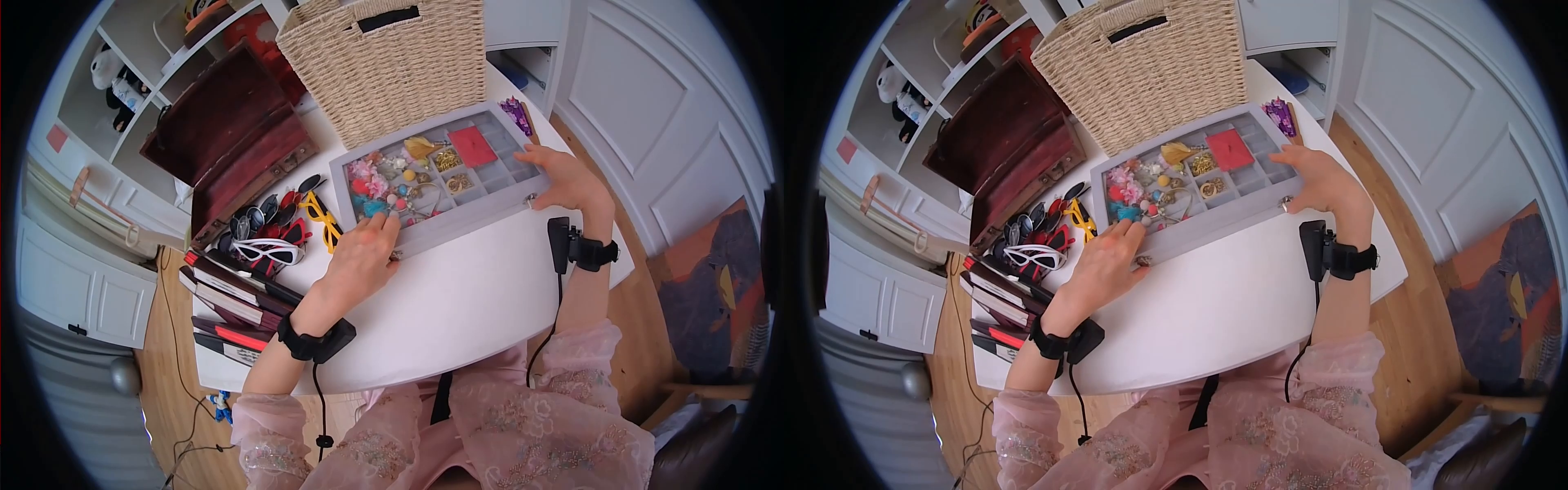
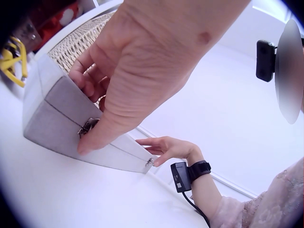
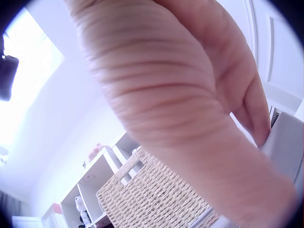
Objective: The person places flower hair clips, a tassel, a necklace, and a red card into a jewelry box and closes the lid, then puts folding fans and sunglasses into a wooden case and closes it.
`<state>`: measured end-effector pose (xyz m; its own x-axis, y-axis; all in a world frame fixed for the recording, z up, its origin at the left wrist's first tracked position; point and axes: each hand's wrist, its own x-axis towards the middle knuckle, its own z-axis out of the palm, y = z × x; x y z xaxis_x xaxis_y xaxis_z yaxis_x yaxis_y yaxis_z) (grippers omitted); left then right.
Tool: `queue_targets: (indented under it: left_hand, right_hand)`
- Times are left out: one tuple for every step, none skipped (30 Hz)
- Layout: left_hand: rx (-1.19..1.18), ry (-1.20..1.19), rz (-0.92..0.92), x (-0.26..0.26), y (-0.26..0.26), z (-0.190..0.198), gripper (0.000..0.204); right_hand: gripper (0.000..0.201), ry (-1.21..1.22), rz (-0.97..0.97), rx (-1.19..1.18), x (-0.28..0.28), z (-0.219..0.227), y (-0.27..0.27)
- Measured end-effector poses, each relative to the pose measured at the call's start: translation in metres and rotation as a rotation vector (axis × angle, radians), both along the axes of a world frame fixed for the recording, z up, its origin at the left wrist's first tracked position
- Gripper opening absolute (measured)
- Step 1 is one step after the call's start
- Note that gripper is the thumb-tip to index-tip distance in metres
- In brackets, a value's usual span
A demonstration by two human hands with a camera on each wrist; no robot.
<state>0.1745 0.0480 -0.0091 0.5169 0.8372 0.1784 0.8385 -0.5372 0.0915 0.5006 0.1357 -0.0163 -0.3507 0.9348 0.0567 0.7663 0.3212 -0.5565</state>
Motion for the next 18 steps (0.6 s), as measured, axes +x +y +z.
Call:
queue_targets:
  left_hand:
    - [0.000,0.000,0.003,0.000,0.000,0.000,0.037]
    - [-0.001,0.000,0.003,0.000,-0.001,0.001,0.037]
    - [-0.007,0.011,0.001,0.001,-0.001,0.002,0.039]
    - [-0.014,0.023,-0.001,0.001,-0.001,0.002,0.042]
    - [-0.014,0.023,-0.001,0.001,-0.001,0.002,0.042]
    - [-0.013,0.018,-0.001,0.001,-0.002,0.002,0.042]
    - [-0.012,0.014,-0.002,0.001,-0.002,0.003,0.042]
    - [-0.010,0.014,-0.001,0.000,-0.002,0.002,0.042]
    - [-0.004,0.003,-0.005,0.000,-0.001,0.002,0.039]
    - [0.001,-0.007,-0.009,0.000,-0.001,0.001,0.036]
    - [0.003,-0.007,-0.008,0.000,-0.001,0.001,0.036]
    - [0.007,-0.007,-0.009,0.000,-0.001,0.000,0.036]
    - [0.011,-0.006,-0.009,0.000,-0.001,0.000,0.036]
    - [0.011,-0.006,-0.008,0.000,-0.001,0.000,0.036]
    - [0.009,-0.004,-0.006,0.000,-0.001,0.001,0.036]
    - [0.007,-0.003,-0.004,0.000,-0.001,0.001,0.037]
    - [0.006,-0.003,-0.004,0.000,-0.001,0.000,0.037]
    - [0.013,-0.008,-0.008,0.000,-0.001,0.000,0.037]
  right_hand:
    - [0.084,0.000,0.000,0.000,-0.002,0.000,-0.001]
    - [0.084,-0.036,-0.030,0.006,-0.005,0.001,-0.003]
    - [0.085,-0.073,-0.059,0.012,-0.007,0.001,-0.003]
    - [0.085,-0.074,-0.058,0.012,-0.008,0.000,-0.003]
    - [0.086,-0.090,-0.067,0.024,-0.010,-0.001,-0.003]
    - [0.086,-0.106,-0.076,0.036,-0.011,-0.002,-0.003]
    - [0.086,-0.106,-0.076,0.037,-0.011,-0.001,-0.003]
    - [0.086,-0.113,-0.079,0.031,-0.012,0.000,-0.003]
    - [0.087,-0.120,-0.082,0.024,-0.013,0.001,-0.004]
    - [0.087,-0.120,-0.082,0.025,-0.014,0.002,-0.004]
    - [0.087,-0.133,-0.087,0.028,-0.015,0.003,-0.005]
    - [0.087,-0.146,-0.092,0.031,-0.015,0.003,-0.006]
    - [0.087,-0.146,-0.092,0.031,-0.016,0.004,-0.006]
    - [0.087,-0.154,-0.092,0.038,-0.016,0.005,-0.007]
    - [0.087,-0.161,-0.092,0.044,-0.017,0.005,-0.007]
    - [0.087,-0.161,-0.091,0.043,-0.017,0.005,-0.007]
    - [0.086,-0.169,-0.092,0.056,-0.017,0.004,-0.006]
    - [0.086,-0.178,-0.092,0.067,-0.017,0.004,-0.006]
